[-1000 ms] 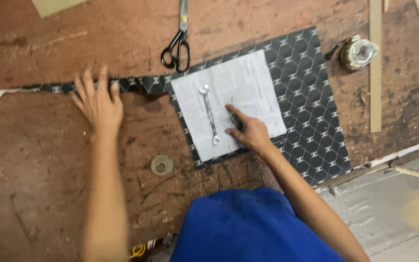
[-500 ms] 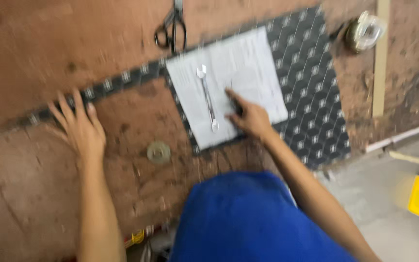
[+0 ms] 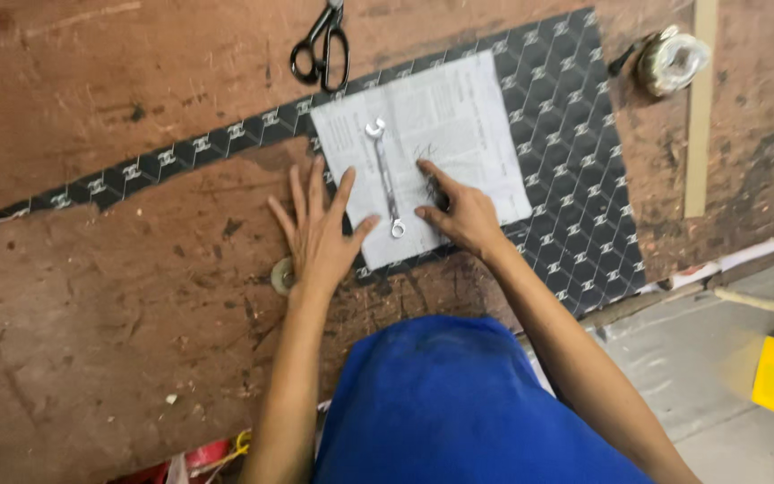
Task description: The person uses shears to cut a strip of black patterned fabric along a yellow paper template, then removes the template and scrapes the fabric edge with a small tool. They measure the fabric with a tape measure and cut another strip along a newspaper template, leaving trimmed pieces on the table.
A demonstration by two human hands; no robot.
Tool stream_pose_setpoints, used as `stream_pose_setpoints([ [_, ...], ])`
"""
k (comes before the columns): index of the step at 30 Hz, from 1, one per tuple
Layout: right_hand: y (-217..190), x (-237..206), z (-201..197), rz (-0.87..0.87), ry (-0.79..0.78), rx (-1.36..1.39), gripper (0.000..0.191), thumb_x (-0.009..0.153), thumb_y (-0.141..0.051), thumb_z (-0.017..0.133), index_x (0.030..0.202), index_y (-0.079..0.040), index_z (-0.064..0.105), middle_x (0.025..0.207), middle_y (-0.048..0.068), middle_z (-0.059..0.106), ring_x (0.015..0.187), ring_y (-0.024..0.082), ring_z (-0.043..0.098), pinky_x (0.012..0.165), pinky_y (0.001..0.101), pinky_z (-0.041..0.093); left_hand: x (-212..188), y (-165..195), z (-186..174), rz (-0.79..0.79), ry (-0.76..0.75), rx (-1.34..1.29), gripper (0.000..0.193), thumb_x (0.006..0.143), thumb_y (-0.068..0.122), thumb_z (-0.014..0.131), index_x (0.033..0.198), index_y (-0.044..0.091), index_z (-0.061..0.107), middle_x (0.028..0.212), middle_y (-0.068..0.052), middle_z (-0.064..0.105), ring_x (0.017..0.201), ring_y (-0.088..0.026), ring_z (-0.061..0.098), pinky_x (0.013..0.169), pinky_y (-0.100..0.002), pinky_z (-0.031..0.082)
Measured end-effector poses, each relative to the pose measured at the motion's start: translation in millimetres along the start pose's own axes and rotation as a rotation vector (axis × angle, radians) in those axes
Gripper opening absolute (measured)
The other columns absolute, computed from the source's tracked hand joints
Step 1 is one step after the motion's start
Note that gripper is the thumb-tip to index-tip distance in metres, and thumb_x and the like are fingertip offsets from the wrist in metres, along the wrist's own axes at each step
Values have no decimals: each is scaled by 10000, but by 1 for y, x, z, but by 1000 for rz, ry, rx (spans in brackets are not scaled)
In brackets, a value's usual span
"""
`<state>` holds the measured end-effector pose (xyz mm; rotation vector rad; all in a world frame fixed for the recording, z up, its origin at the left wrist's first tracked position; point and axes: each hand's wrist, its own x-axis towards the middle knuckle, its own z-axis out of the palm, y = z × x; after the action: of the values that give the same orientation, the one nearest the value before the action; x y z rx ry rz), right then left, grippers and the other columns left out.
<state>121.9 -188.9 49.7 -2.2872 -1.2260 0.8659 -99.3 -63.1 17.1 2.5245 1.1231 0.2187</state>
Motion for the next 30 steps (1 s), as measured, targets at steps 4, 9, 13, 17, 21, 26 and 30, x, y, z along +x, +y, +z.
stream_pose_setpoints([
  [4, 18, 5, -4, -200, 45, 159, 717, 932, -309, 798, 1568, -241, 474, 1129, 240, 735, 1066, 378, 712, 892, 448, 541, -4, 2, 6, -78, -11, -81, 928, 784, 808, 598, 1572, 359, 400, 1697, -163, 193, 1568, -411, 56, 1201, -690, -54],
  [9, 59, 4, -42, 267, 131, 61, 689, 919, -366, 748, 1559, -271, 512, 959, 238, 762, 862, 334, 757, 802, 424, 588, -4, -3, 3, -56, 14, -88, 931, 763, 802, 627, 1553, 339, 457, 1687, -167, 207, 1562, -411, 61, 1193, -698, -52],
  [13, 93, -15, -68, -44, 296, -48, 705, 869, -346, 853, 1493, -179, 571, 1130, 235, 733, 983, 328, 744, 859, 419, 573, -10, -2, 5, -60, -18, -118, 917, 804, 764, 663, 1583, 322, 465, 1712, -169, 213, 1585, -411, 64, 1218, -692, -41],
  [17, 110, -18, -73, 46, 248, -100, 721, 828, -379, 851, 1476, -221, 576, 994, 234, 746, 945, 372, 735, 837, 445, 552, -10, 2, 0, -69, -29, -124, 932, 767, 748, 719, 1557, 321, 469, 1702, -166, 206, 1572, -414, 50, 1183, -707, -61],
  [21, 115, -20, -75, 55, 256, -45, 723, 837, -392, 834, 1491, -254, 559, 1078, 220, 744, 992, 363, 738, 853, 433, 555, -8, 15, -7, -78, -37, -159, 918, 798, 720, 714, 1580, 311, 459, 1719, -161, 180, 1585, -411, 22, 1214, -701, -66],
  [26, 113, -25, -93, -127, 150, 14, 797, 802, -383, 844, 1513, -275, 502, 1131, 218, 729, 951, 364, 735, 821, 432, 558, -3, 37, -10, -176, -102, -120, 921, 783, 601, 766, 1572, 254, 442, 1712, -140, 157, 1564, -423, -14, 1167, -739, -75],
  [30, 110, -26, -107, 5, -48, -214, 795, 785, -453, 848, 1508, -383, 526, 912, 207, 740, 864, 368, 725, 791, 460, 542, -6, 50, -5, -195, -122, -103, 720, 856, 433, 744, 1518, 269, 510, 1697, -77, 208, 1546, -425, 32, 1140, -761, -26],
])
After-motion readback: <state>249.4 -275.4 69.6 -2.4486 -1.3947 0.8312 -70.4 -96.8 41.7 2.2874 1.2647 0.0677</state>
